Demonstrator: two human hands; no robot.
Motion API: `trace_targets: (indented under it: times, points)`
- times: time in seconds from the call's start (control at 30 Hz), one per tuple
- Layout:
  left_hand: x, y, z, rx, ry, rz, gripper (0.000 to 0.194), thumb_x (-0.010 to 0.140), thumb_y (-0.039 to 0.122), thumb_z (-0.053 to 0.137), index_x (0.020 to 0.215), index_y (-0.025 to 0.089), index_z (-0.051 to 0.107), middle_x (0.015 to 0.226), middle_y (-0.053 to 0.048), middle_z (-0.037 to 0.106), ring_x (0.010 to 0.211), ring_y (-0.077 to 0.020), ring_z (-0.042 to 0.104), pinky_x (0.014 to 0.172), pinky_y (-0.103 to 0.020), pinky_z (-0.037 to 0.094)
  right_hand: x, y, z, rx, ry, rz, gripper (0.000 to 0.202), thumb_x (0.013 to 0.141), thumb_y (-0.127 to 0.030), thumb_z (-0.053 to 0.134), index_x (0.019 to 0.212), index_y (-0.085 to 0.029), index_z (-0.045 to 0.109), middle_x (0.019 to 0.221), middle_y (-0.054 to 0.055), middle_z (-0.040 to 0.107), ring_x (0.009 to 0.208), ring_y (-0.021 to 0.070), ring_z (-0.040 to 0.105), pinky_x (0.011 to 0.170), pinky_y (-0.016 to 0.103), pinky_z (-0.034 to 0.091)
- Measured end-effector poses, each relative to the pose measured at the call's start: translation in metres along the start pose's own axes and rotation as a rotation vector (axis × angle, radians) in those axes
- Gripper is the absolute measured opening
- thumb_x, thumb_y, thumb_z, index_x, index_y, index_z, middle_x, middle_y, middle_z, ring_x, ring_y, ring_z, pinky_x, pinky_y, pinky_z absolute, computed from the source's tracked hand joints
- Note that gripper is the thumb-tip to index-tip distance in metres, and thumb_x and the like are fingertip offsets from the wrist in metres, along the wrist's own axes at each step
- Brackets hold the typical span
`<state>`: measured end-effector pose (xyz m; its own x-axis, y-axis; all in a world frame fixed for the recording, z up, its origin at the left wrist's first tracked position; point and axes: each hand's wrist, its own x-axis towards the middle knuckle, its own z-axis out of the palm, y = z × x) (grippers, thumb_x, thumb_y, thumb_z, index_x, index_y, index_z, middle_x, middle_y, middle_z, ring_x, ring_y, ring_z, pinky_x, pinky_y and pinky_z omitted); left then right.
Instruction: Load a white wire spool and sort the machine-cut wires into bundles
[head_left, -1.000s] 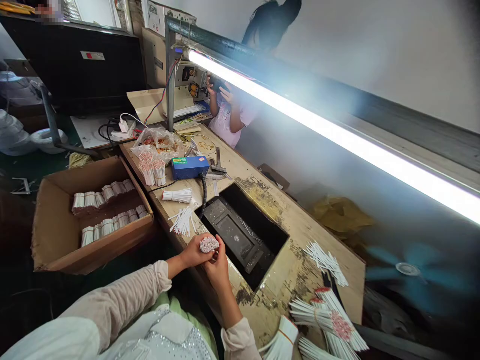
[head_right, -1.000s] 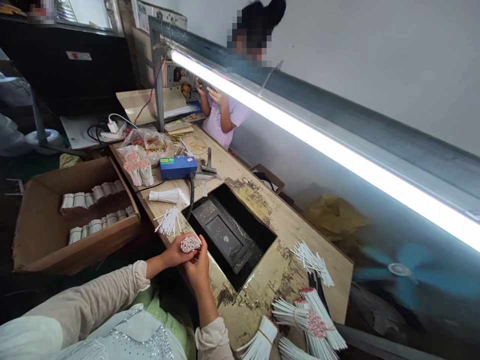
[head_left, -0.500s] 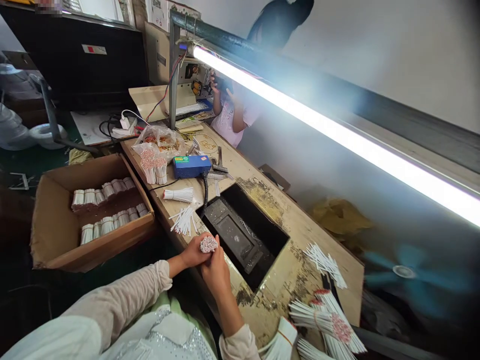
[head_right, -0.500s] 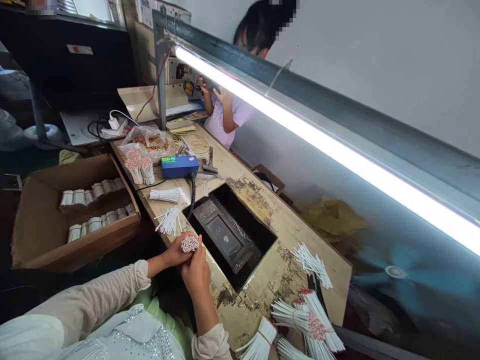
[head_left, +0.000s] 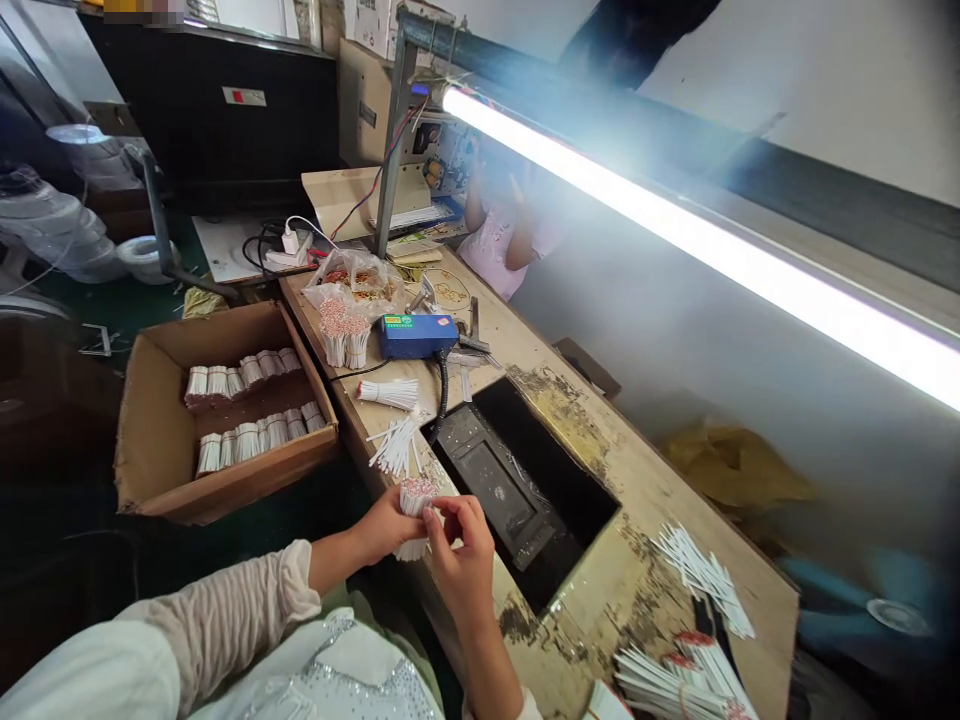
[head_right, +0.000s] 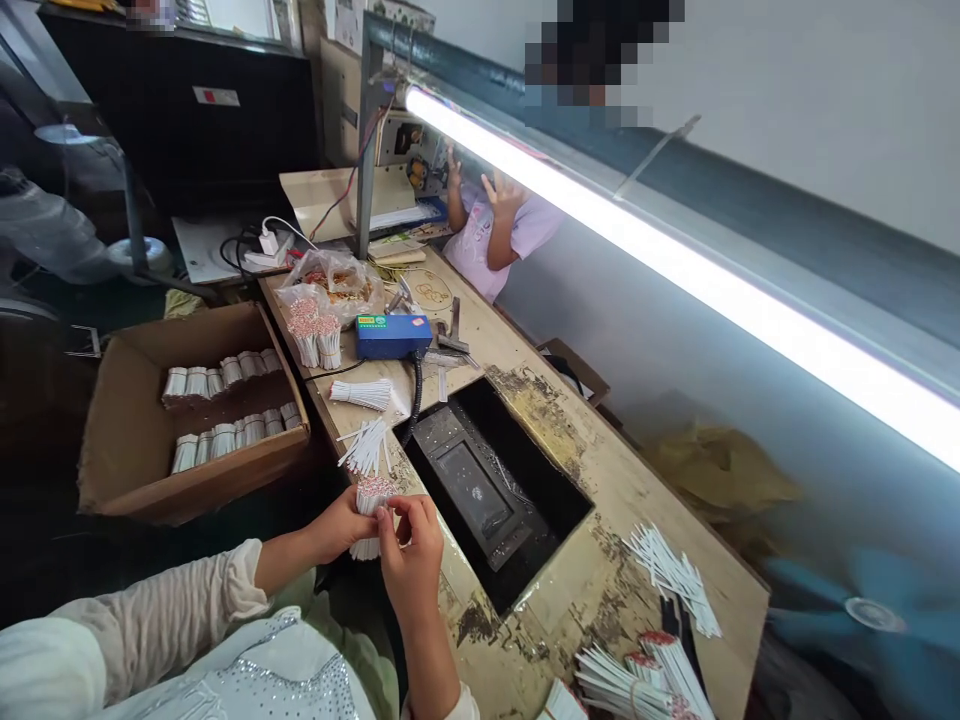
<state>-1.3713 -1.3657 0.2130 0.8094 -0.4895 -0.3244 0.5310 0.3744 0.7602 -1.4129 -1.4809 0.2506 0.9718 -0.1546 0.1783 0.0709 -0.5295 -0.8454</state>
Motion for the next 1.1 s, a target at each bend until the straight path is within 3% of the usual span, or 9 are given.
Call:
trace_targets:
  times: [0.27, 0.53, 0.73, 1.0, 1.1]
  points:
    - [-0.001, 0.007, -0.021, 0.008, 0.075, 0.134, 0.042, 0.048, 0.029, 0.091, 0.074, 0.013, 0.062, 0.068, 0.002, 0.061, 0.064, -0.0109, 0.051, 0.066, -0.024, 0.043, 0.009, -0.010, 0.023, -0.016, -0.020, 0.028, 0.011, 0.089, -0.029, 0.058, 0.081, -0.021, 0.061, 0.076, 0.002, 0.056, 0.064, 0.0150, 0.051, 0.058, 0.028, 0.041]
    - [0.001, 0.019, -0.039, -0.014, 0.045, 0.076, 0.040, 0.050, 0.031, 0.090, 0.077, 0.012, 0.066, 0.073, -0.001, 0.065, 0.071, -0.0149, 0.057, 0.074, -0.028, 0.048, 0.017, -0.008, 0.045, -0.031, -0.026, -0.034, 0.010, 0.089, -0.025, 0.057, 0.080, -0.022, 0.059, 0.076, 0.001, 0.056, 0.062, 0.0136, 0.049, 0.055, 0.027, 0.040]
    - [0.006, 0.026, -0.051, -0.012, 0.103, 0.062, 0.034, 0.054, 0.031, 0.087, 0.073, 0.012, 0.068, 0.069, -0.001, 0.064, 0.068, -0.0145, 0.055, 0.072, -0.028, 0.048, 0.025, -0.005, 0.059, -0.066, -0.024, -0.104, 0.006, 0.088, -0.020, 0.058, 0.083, -0.022, 0.060, 0.075, 0.001, 0.055, 0.060, 0.0134, 0.049, 0.055, 0.026, 0.039]
    - [0.014, 0.034, -0.059, -0.028, 0.126, 0.023, 0.035, 0.050, 0.028, 0.089, 0.073, 0.011, 0.068, 0.072, -0.002, 0.066, 0.067, -0.0141, 0.056, 0.072, -0.028, 0.047, 0.033, -0.013, 0.071, -0.006, -0.044, 0.002, 0.008, 0.089, -0.025, 0.057, 0.083, -0.021, 0.061, 0.076, 0.002, 0.058, 0.063, 0.0148, 0.051, 0.057, 0.027, 0.040]
    - [0.015, 0.039, -0.063, -0.045, 0.087, -0.027, 0.038, 0.051, 0.029, 0.090, 0.076, 0.012, 0.068, 0.072, -0.001, 0.066, 0.068, -0.0135, 0.056, 0.072, -0.027, 0.046, 0.039, -0.015, 0.068, 0.110, 0.025, 0.112, 0.014, 0.090, -0.031, 0.056, 0.082, -0.021, 0.058, 0.076, 0.002, 0.057, 0.068, 0.0156, 0.053, 0.062, 0.028, 0.041]
